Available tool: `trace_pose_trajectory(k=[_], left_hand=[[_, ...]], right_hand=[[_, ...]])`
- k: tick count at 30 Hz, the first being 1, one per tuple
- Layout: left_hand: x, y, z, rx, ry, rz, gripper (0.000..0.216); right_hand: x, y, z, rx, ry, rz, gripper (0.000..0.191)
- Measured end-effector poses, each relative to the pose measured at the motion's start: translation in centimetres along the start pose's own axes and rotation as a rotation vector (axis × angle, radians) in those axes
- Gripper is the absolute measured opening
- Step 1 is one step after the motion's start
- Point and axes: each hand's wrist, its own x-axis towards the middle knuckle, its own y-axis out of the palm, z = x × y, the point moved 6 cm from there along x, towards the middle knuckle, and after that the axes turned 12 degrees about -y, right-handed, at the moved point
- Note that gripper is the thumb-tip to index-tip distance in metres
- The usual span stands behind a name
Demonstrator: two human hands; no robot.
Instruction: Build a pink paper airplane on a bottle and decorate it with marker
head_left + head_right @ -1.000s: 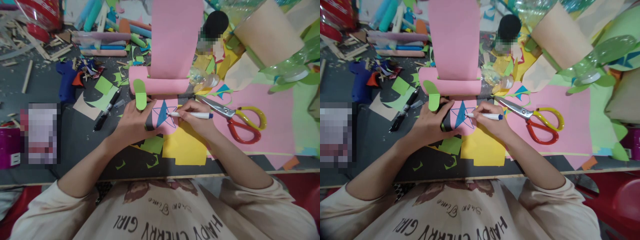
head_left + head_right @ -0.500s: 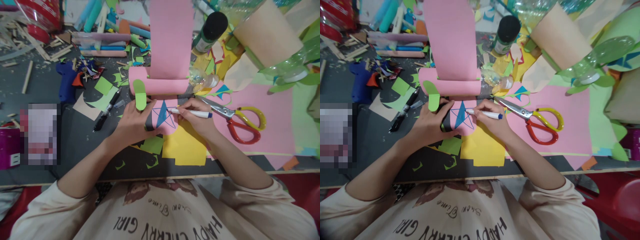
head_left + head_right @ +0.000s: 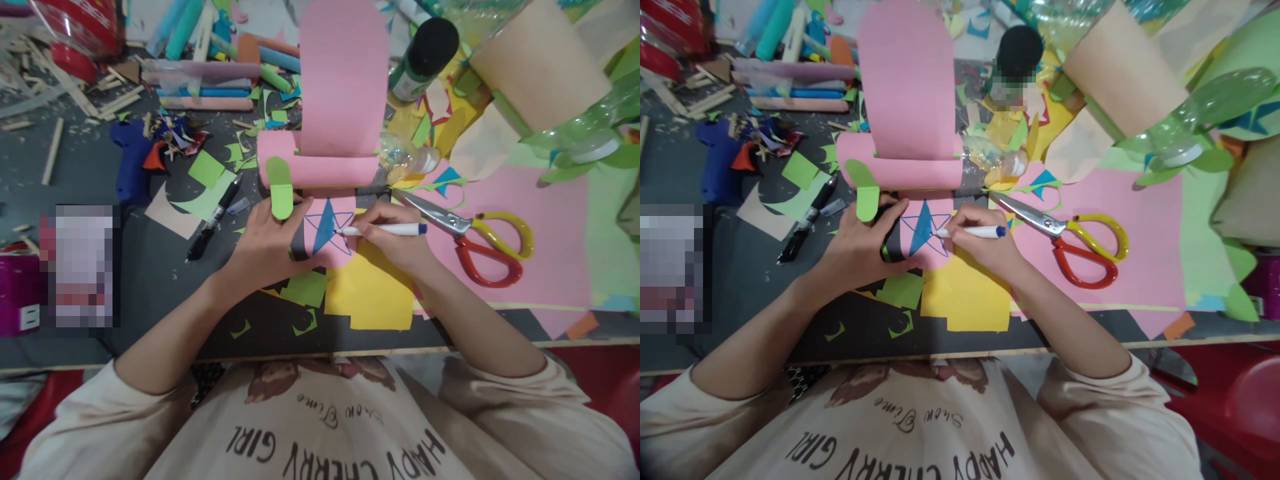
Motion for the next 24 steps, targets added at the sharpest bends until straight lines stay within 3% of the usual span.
trace_pose_trajectory(k=[5, 11, 24], left_hand=[[-0.08, -0.02, 0.04, 0.023, 0.005, -0.016, 0.085], [-0.07, -0.10, -0.04, 0.025, 0.014, -0.016, 0.086], [-0.01, 0.07, 0.11, -0.023, -0.024, 0.018, 0.089]], right_hand=[[0.14, 0.02, -0.01, 0.006, -0.002, 0.020, 0.019], [0.51, -0.91, 0.45, -0.025, -0.058, -0.159, 0.018], [0.47, -0.48, 0.21, -0.061, -0.003, -0.044, 0.014]])
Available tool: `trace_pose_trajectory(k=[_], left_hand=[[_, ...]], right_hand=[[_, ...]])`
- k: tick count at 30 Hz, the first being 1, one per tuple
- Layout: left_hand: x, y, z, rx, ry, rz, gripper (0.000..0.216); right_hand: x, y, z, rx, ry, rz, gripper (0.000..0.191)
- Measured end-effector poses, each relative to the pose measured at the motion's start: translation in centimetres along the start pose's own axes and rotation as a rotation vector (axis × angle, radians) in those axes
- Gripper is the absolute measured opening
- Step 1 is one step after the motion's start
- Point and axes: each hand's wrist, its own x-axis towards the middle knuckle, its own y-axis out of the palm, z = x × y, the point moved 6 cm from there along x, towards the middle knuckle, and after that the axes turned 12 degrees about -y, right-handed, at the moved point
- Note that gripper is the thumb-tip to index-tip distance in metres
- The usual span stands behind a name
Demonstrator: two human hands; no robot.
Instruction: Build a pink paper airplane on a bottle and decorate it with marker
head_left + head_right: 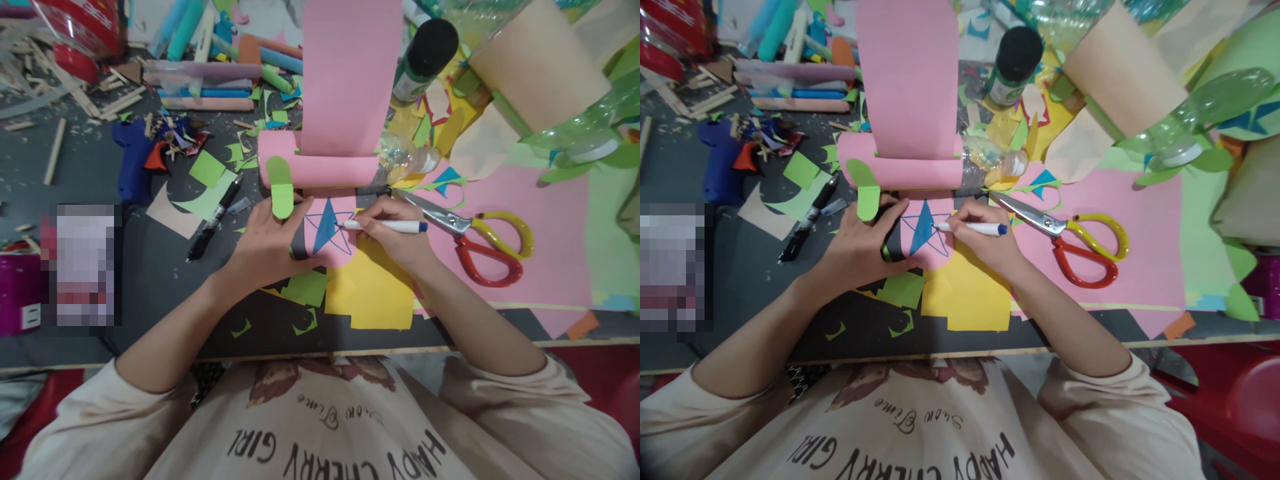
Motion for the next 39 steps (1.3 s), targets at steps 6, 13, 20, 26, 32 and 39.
trace_pose_trajectory(k=[6, 13, 20, 26, 32, 39], left_hand=[[-0.04, -0.05, -0.09, 0.016, 0.020, -0.014, 0.086], [-0.02, -0.13, -0.07, 0.017, 0.020, -0.039, 0.085], [-0.09, -0.28, -0.25, 0.019, 0.021, -0.042, 0.082], [-0.03, -0.32, -0.30, 0.017, 0.022, -0.043, 0.080], [-0.07, -0.33, -0.27, 0.014, 0.012, -0.039, 0.083], [-0.02, -0.26, -0.22, 0.004, 0.014, -0.028, 0.083]], right_hand=[[-0.13, 0.30, -0.25, 0.047, 0.027, 0.035, 0.015], [0.08, -0.17, 0.07, 0.036, 0.001, -0.065, 0.013], [-0.14, 0.03, -0.05, -0.003, 0.001, -0.018, 0.015], [-0.09, 0.00, -0.22, 0.018, 0.024, -0.019, 0.016], [-0.01, -0.12, -0.12, 0.010, 0.017, -0.045, 0.014], [0.06, 0.02, -0.16, 0.003, 0.033, -0.023, 0.016]])
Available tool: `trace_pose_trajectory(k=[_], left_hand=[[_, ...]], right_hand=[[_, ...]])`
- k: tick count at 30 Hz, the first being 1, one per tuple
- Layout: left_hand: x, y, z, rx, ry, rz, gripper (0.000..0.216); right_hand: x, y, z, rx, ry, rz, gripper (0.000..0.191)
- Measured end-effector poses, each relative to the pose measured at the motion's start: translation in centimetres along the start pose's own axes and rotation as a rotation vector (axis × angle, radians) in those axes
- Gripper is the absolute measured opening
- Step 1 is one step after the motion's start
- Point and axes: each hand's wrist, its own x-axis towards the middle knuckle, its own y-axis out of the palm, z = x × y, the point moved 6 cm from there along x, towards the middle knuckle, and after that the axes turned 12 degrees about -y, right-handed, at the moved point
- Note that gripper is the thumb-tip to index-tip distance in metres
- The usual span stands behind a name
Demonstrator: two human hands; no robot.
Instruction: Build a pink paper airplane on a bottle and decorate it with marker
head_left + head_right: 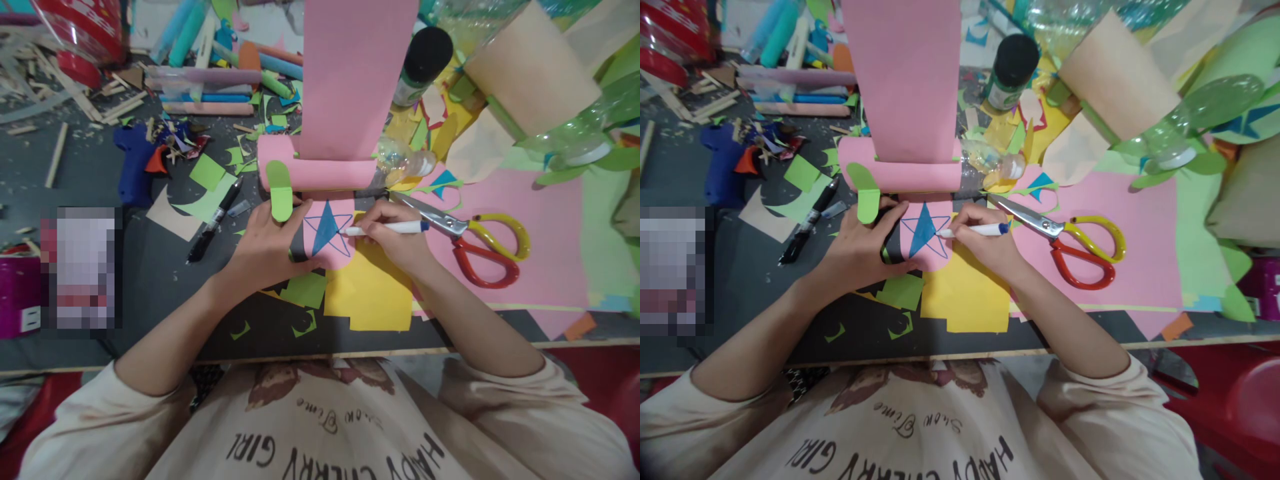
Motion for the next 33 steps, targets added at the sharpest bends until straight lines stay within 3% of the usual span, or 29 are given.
trace_pose_trajectory(k=[9, 18, 26, 33], left_hand=[[-0.06, -0.07, -0.15, 0.010, 0.014, -0.014, 0.083], [-0.02, 0.04, 0.01, 0.019, 0.022, 0.007, 0.081], [0.02, -0.07, 0.05, 0.054, 0.021, 0.016, 0.079], [-0.03, -0.14, -0.06, 0.045, 0.030, -0.009, 0.078]], right_hand=[[0.07, -0.10, 0.26, 0.044, 0.017, -0.028, 0.014], [0.26, -0.36, 0.46, 0.103, -0.064, -0.044, 0.017], [0.29, 0.11, -0.20, 0.077, -0.090, 0.048, 0.015], [-0.20, 0.48, -0.35, 0.040, -0.068, 0.124, 0.028]])
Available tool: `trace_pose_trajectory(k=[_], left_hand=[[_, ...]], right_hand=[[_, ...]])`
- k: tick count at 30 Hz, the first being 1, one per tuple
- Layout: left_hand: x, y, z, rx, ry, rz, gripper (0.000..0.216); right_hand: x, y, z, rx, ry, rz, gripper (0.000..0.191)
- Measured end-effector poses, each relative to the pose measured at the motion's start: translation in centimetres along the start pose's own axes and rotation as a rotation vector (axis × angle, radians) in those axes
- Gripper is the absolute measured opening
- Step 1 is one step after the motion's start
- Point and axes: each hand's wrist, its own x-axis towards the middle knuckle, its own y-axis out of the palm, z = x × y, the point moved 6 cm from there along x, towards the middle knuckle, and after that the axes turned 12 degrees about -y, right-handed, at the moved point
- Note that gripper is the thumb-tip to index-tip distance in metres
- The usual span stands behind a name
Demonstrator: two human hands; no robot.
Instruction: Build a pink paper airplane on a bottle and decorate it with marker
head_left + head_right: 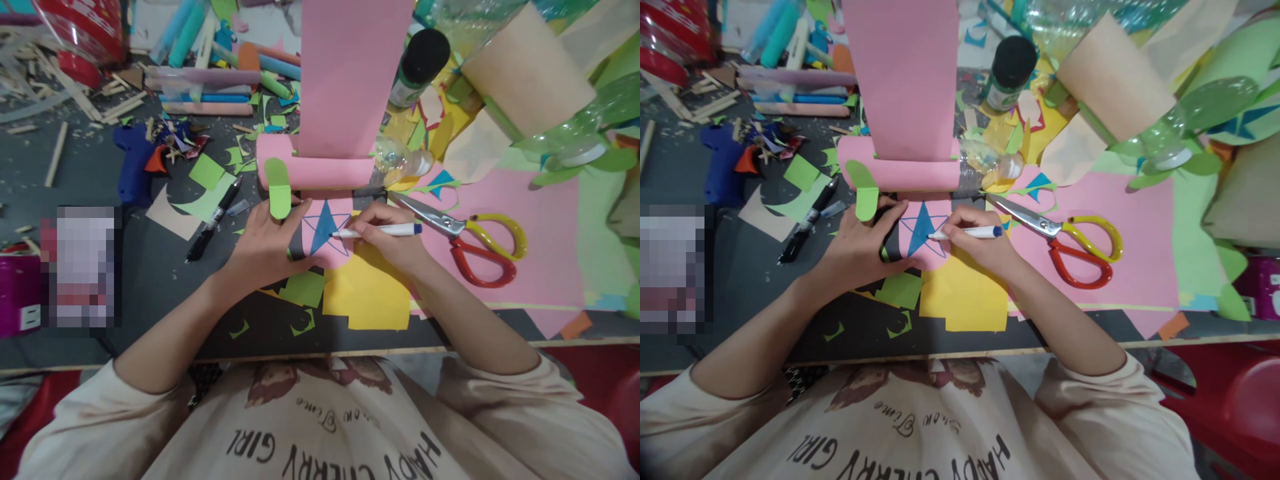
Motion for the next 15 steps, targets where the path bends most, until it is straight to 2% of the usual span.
trace_pose_trajectory(k=[4, 15], left_hand=[[-0.01, 0.11, 0.05, -0.006, 0.006, -0.012, 0.077], [-0.03, 0.34, 0.17, -0.006, -0.009, -0.009, 0.078]], right_hand=[[-0.14, 0.42, 0.28, 0.039, 0.032, 0.054, 0.031], [-0.07, 0.54, 0.19, 0.025, 0.035, 0.067, 0.032]])
